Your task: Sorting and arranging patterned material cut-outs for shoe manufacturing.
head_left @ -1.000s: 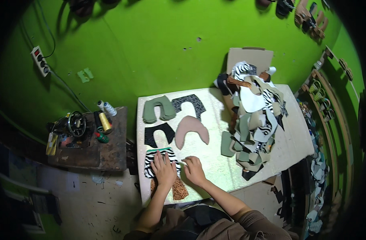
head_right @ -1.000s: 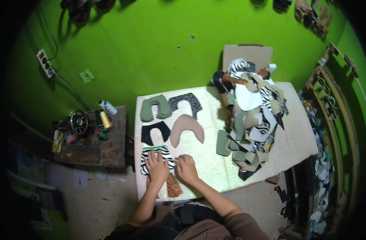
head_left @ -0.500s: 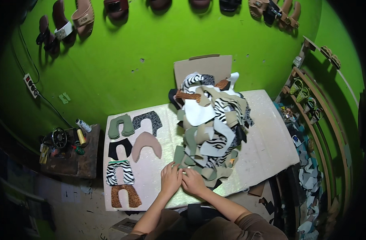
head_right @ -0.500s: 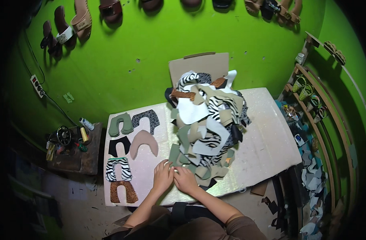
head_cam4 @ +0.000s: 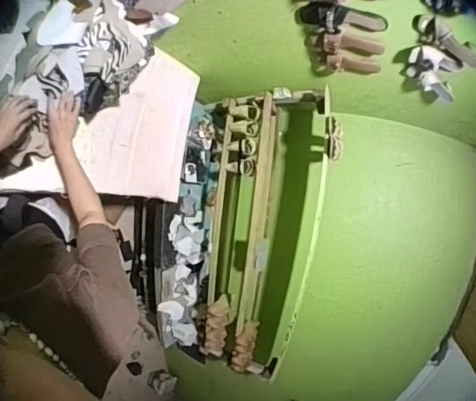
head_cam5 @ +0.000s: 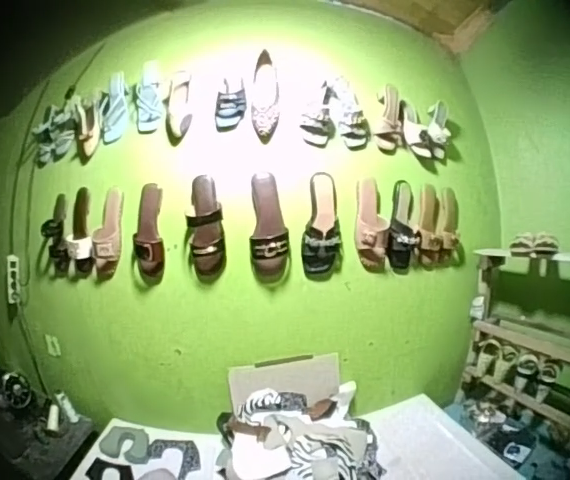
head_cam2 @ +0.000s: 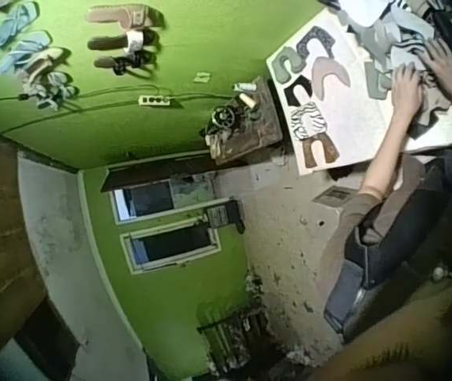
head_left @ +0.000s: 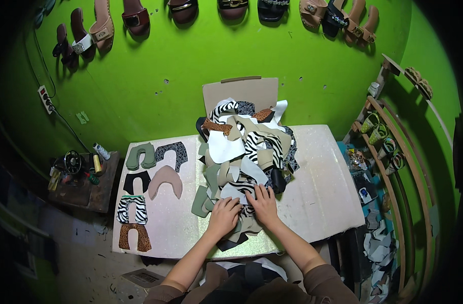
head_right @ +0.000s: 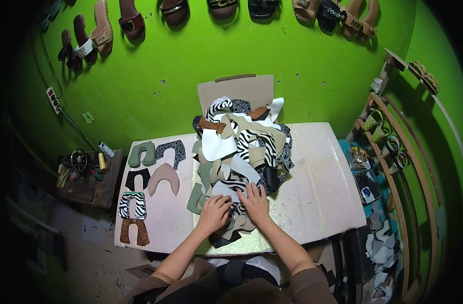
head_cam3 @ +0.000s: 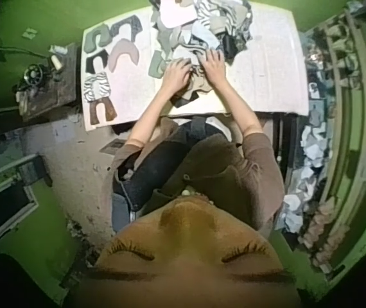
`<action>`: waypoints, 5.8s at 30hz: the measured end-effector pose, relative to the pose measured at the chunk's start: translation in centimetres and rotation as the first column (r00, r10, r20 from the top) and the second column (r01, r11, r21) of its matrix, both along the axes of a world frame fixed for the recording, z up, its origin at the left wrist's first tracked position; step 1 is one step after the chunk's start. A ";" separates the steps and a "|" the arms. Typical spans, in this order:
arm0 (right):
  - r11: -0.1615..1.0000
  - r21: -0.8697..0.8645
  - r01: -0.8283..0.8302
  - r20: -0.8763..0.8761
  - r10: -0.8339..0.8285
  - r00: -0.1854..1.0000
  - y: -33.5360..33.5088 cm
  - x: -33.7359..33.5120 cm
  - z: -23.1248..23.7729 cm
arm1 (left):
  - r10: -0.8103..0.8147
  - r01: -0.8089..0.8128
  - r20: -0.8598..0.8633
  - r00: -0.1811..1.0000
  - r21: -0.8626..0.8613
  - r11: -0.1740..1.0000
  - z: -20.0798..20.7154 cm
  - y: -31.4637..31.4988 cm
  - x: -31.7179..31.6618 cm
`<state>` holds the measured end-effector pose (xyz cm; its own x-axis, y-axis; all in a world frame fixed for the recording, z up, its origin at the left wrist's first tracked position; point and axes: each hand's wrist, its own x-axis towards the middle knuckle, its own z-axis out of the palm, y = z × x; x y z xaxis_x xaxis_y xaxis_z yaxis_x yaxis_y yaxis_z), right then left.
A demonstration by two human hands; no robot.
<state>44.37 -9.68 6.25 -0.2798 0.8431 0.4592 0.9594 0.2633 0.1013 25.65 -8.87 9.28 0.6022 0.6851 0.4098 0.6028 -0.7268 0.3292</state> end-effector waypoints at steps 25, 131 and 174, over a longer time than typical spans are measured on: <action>0.947 -0.096 -0.306 -0.809 0.105 0.578 -1.9 -1.1 5.4 | 0.382 0.113 0.597 0.705 -0.627 0.771 1.2 -0.6 -5.3; 0.671 -0.487 -0.559 -0.744 -0.654 -0.137 6.4 -42.1 -6.2 | 0.680 -0.270 0.334 0.653 -0.736 0.621 -9.5 6.1 -45.6; 0.814 -0.578 0.064 -0.484 -0.404 0.776 6.2 -47.9 -6.6 | 0.573 -0.703 -0.440 0.692 -0.227 0.675 -8.5 7.5 -42.3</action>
<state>-3.51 -3.48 -0.40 0.1243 0.9910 -0.0501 0.8251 -0.1313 -0.5495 -16.64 -1.37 0.77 0.0037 0.9979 -0.0640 0.9826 0.0082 0.1856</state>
